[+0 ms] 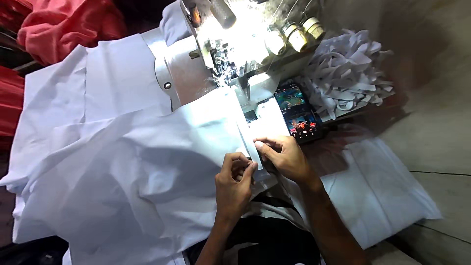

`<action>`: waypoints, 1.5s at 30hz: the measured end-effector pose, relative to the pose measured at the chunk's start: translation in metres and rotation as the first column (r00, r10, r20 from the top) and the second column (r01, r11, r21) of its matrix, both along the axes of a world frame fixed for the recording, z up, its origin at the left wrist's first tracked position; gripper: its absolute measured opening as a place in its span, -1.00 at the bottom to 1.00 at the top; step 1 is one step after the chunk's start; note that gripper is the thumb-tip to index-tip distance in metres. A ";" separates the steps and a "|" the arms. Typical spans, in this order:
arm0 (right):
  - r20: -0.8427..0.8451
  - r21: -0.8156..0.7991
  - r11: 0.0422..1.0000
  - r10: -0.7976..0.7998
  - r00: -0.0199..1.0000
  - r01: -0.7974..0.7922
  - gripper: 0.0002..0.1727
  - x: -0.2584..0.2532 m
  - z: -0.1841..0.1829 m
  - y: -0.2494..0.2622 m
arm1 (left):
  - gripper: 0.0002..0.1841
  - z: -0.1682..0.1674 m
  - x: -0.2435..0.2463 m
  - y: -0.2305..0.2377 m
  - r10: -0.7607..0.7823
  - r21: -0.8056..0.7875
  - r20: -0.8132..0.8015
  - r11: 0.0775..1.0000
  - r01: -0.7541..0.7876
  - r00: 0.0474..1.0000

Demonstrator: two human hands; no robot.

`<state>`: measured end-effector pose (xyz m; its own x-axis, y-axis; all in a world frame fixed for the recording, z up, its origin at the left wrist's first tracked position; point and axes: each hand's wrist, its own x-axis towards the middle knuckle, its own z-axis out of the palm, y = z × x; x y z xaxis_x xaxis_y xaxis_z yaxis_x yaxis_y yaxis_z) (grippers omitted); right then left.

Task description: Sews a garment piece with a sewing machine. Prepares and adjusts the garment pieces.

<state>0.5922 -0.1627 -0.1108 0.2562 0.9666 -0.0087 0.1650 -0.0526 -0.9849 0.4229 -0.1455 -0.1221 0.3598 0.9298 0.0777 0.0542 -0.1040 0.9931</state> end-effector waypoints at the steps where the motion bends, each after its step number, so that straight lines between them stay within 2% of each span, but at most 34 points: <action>1: 0.004 -0.002 1.000 0.005 1.000 -0.005 -0.81 0.000 0.001 0.000 | -0.78 0.000 0.001 0.001 0.005 0.008 -0.025 1.000 -0.005 1.000; 7: 0.052 -0.050 0.999 -0.011 0.999 0.014 -0.73 -0.007 0.000 -0.001 | -0.82 -0.001 0.003 0.004 0.031 0.126 -0.205 0.992 -0.005 0.978; 12: 0.077 -0.018 0.996 -0.082 0.994 0.083 -0.85 -0.011 -0.008 0.001 | -0.83 0.001 -0.002 0.006 0.002 0.186 -0.331 0.981 0.063 0.944; 14: 0.094 -0.011 0.995 -0.098 0.991 0.100 -0.85 -0.012 -0.011 0.001 | -0.82 0.009 -0.009 0.013 0.005 0.270 -0.421 0.955 0.120 0.907; 16: 0.096 -0.010 0.995 -0.095 0.991 0.096 -0.84 -0.011 -0.013 0.001 | -0.81 0.024 -0.016 0.031 0.076 0.465 -0.510 0.863 0.200 0.857; 18: 0.087 -0.007 0.996 -0.093 0.992 0.094 -0.84 -0.012 -0.013 0.000 | -0.77 0.043 -0.019 0.059 0.110 0.622 -0.591 0.693 0.365 0.799; 21: 0.095 -0.012 0.996 -0.086 0.992 0.087 -0.83 -0.012 -0.012 -0.002 | -0.69 0.063 -0.008 0.105 0.030 0.636 -0.710 0.456 0.623 0.703; 23: 0.096 0.000 0.997 -0.080 0.992 0.081 -0.84 -0.013 -0.011 -0.001 | -0.77 0.068 0.003 0.125 0.020 0.627 -0.750 0.342 0.700 0.661; 27: 0.121 0.008 0.995 -0.099 0.988 0.099 -0.84 -0.016 -0.014 -0.003 | -0.81 0.074 0.014 0.136 -0.006 0.617 -0.771 0.242 0.749 0.637; 29: 0.139 0.018 0.994 -0.112 0.984 0.111 -0.84 -0.016 -0.015 -0.003 | -0.81 0.073 0.015 0.136 0.006 0.623 -0.767 0.247 0.742 0.642; 30: 0.136 0.024 0.993 -0.114 0.984 0.112 -0.85 -0.016 -0.016 -0.003 | -0.82 0.072 0.014 0.133 0.001 0.634 -0.751 0.281 0.720 0.661; 31: 0.128 0.028 0.994 -0.110 0.986 0.107 -0.85 -0.016 -0.018 -0.003 | -0.83 0.070 0.012 0.125 -0.026 0.641 -0.722 0.349 0.683 0.691; 32: 0.119 0.028 0.994 -0.104 0.987 0.101 -0.84 -0.015 -0.019 -0.004 | -0.81 0.067 0.007 0.113 -0.104 0.624 -0.671 0.458 0.634 0.735; 33: 0.108 0.027 0.995 -0.100 0.989 0.098 -0.84 -0.014 -0.018 -0.004 | -0.79 0.062 0.000 0.099 -0.248 0.559 -0.562 0.589 0.583 0.789; 34: 0.090 0.024 0.995 -0.099 0.991 0.098 -0.86 -0.014 -0.017 -0.004 | -0.72 0.052 -0.007 0.083 -0.448 0.425 -0.343 0.710 0.562 0.826; 35: 0.063 0.020 0.996 -0.092 0.994 0.091 -0.87 -0.014 -0.014 -0.005 | -0.59 0.040 -0.015 0.065 -0.608 0.228 -0.078 0.761 0.608 0.790; 36: 0.026 0.014 0.997 -0.079 0.997 0.078 -0.88 -0.014 -0.010 -0.005 | -0.46 0.026 -0.021 0.050 -0.697 0.027 0.136 0.713 0.701 0.704; 37: -0.017 0.015 0.998 -0.060 0.998 0.060 -0.90 -0.015 -0.005 -0.007 | -0.35 0.010 -0.026 0.037 -0.722 -0.126 0.274 0.628 0.768 0.636; 38: -0.065 0.019 0.999 -0.040 0.997 0.042 -0.91 -0.016 0.001 -0.009 | -0.31 -0.006 -0.028 0.024 -0.702 -0.225 0.339 0.586 0.778 0.627; 40: -0.178 0.037 0.999 0.007 0.984 -0.001 -0.94 -0.019 0.016 -0.011 | -0.38 -0.026 -0.030 0.005 -0.607 -0.288 0.393 0.632 0.719 0.691; 41: -0.230 0.058 0.998 0.030 0.973 -0.017 -0.94 -0.019 0.022 -0.012 | -0.42 -0.034 -0.031 -0.001 -0.524 -0.269 0.493 0.668 0.694 0.695; 43: -0.285 0.100 0.994 0.058 0.957 -0.030 -0.94 -0.020 0.031 -0.012 | -0.47 -0.045 -0.032 -0.006 -0.326 -0.183 0.745 0.739 0.648 0.582; 44: -0.282 0.116 0.993 0.060 0.957 -0.028 -0.94 -0.019 0.033 -0.011 | -0.46 -0.045 -0.033 -0.007 -0.243 -0.140 0.824 0.788 0.599 0.512; 45: -0.274 0.126 0.992 0.051 0.960 -0.017 -0.94 -0.020 0.033 -0.010 | -0.46 -0.040 -0.035 -0.008 -0.153 -0.138 0.860 0.849 0.511 0.487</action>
<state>0.5725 -0.1723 -0.0775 0.2273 0.9729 0.0436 -0.1151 0.0713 -0.9908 0.3878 -0.1537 -0.1621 0.5948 0.7733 0.2196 -0.7306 0.4061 0.5489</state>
